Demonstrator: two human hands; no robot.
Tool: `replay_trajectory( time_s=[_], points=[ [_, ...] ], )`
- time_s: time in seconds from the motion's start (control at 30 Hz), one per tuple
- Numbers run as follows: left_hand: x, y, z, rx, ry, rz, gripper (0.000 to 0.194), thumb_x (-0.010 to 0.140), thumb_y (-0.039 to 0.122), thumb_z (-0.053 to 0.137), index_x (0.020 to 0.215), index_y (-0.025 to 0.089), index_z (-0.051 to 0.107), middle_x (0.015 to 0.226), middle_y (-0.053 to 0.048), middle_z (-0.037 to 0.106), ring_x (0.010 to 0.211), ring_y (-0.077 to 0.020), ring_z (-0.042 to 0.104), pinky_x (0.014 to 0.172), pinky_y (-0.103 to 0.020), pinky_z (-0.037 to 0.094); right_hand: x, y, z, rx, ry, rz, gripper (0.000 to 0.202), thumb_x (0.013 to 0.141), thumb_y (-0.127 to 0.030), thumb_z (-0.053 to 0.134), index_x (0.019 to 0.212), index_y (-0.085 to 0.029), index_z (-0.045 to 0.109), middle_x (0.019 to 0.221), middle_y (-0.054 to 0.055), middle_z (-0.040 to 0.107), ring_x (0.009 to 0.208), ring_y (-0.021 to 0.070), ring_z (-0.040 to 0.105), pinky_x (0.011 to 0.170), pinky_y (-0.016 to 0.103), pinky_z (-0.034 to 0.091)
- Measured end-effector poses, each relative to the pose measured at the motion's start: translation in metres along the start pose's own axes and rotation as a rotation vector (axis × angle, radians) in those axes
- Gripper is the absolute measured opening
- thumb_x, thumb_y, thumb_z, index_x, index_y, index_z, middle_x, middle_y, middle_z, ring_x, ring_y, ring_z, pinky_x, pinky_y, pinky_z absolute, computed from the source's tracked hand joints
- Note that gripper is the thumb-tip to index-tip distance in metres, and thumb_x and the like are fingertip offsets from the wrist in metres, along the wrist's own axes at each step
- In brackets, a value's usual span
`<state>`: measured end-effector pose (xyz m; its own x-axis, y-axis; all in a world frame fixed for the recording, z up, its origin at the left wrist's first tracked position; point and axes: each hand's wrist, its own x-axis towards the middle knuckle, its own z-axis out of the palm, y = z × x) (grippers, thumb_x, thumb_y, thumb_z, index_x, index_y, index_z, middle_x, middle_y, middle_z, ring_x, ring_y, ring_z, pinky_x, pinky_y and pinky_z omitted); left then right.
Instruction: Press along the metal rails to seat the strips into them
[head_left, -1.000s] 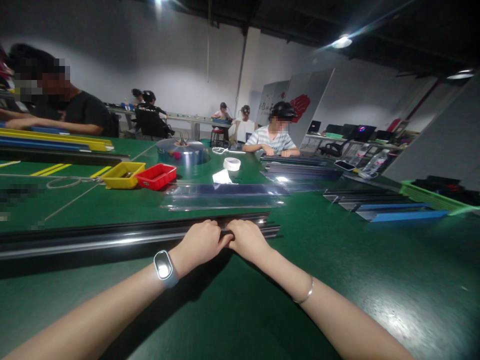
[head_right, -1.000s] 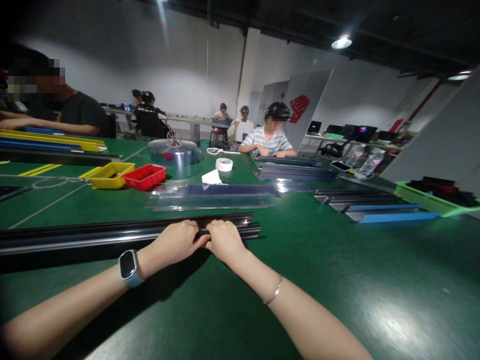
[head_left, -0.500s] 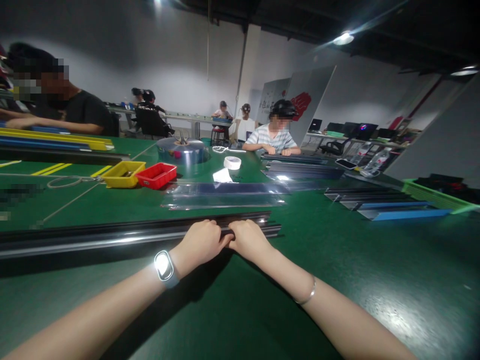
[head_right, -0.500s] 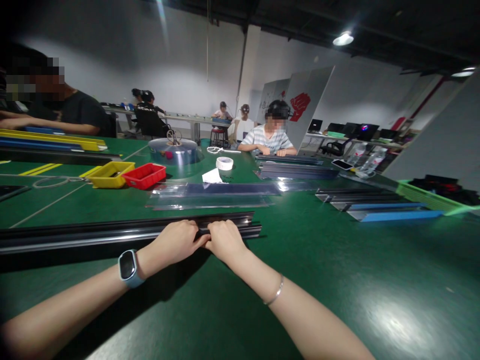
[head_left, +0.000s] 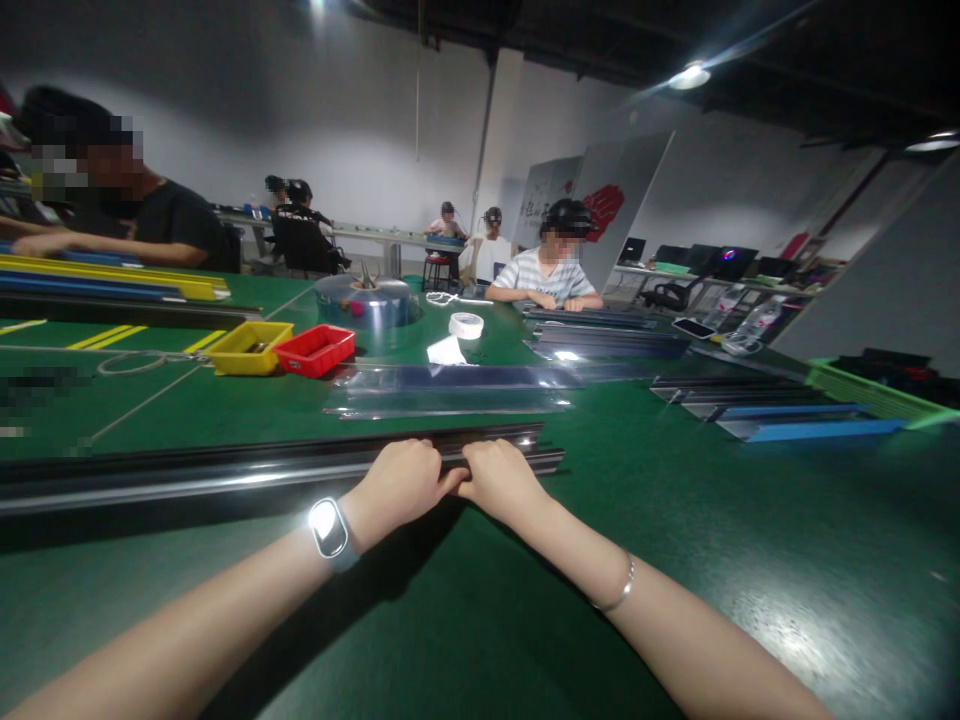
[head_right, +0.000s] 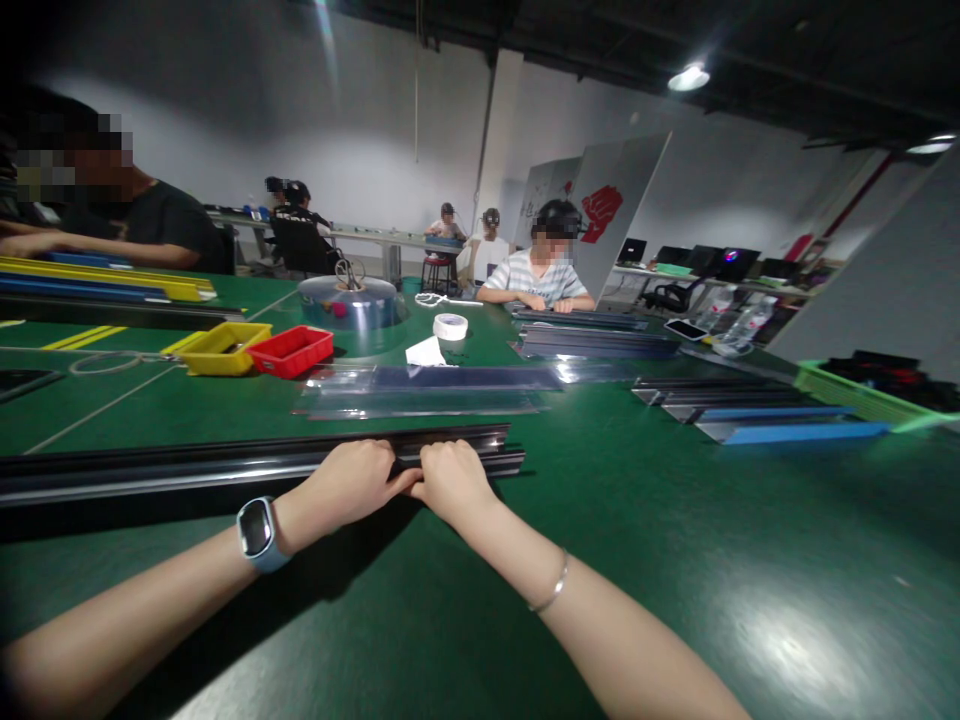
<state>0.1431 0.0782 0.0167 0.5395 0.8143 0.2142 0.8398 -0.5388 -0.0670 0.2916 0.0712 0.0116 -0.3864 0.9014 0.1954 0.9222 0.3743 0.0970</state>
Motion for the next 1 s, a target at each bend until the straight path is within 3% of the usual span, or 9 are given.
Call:
replay_trajectory(
  time_s=[0.23, 0.67, 1.0],
  points=[
    [0.000, 0.001, -0.001, 0.017, -0.008, -0.014, 0.060, 0.083, 0.054, 0.025, 0.072, 0.009, 0.064, 0.071, -0.013, 0.063, 0.066, -0.0230, 0.060, 0.062, -0.033, 0.044, 0.002, 0.007, -0.007, 0.032, -0.088, -0.038, 0.026, 0.073, -0.040, 0.053, 0.078, -0.015, 0.059, 0.080, 0.008, 0.066, 0.077, 0.0217, 0.061, 0.068, 0.028, 0.041],
    [0.002, -0.002, 0.001, 0.019, 0.000, -0.025, 0.064, 0.082, 0.057, 0.023, 0.072, 0.009, 0.064, 0.070, -0.014, 0.063, 0.066, -0.0242, 0.060, 0.061, -0.034, 0.044, 0.002, 0.007, -0.008, 0.016, -0.114, 0.012, 0.034, 0.073, -0.045, 0.052, 0.081, -0.013, 0.060, 0.080, 0.012, 0.065, 0.078, 0.0235, 0.061, 0.069, 0.030, 0.042],
    [0.003, -0.002, 0.000, 0.008, -0.016, -0.004, 0.068, 0.082, 0.059, 0.017, 0.070, 0.010, 0.064, 0.069, -0.013, 0.062, 0.064, -0.0216, 0.059, 0.060, -0.031, 0.043, 0.004, 0.020, -0.015, 0.076, -0.173, -0.008, 0.036, 0.072, -0.050, 0.051, 0.080, -0.016, 0.061, 0.084, 0.009, 0.066, 0.079, 0.0210, 0.060, 0.066, 0.026, 0.043]
  ],
)
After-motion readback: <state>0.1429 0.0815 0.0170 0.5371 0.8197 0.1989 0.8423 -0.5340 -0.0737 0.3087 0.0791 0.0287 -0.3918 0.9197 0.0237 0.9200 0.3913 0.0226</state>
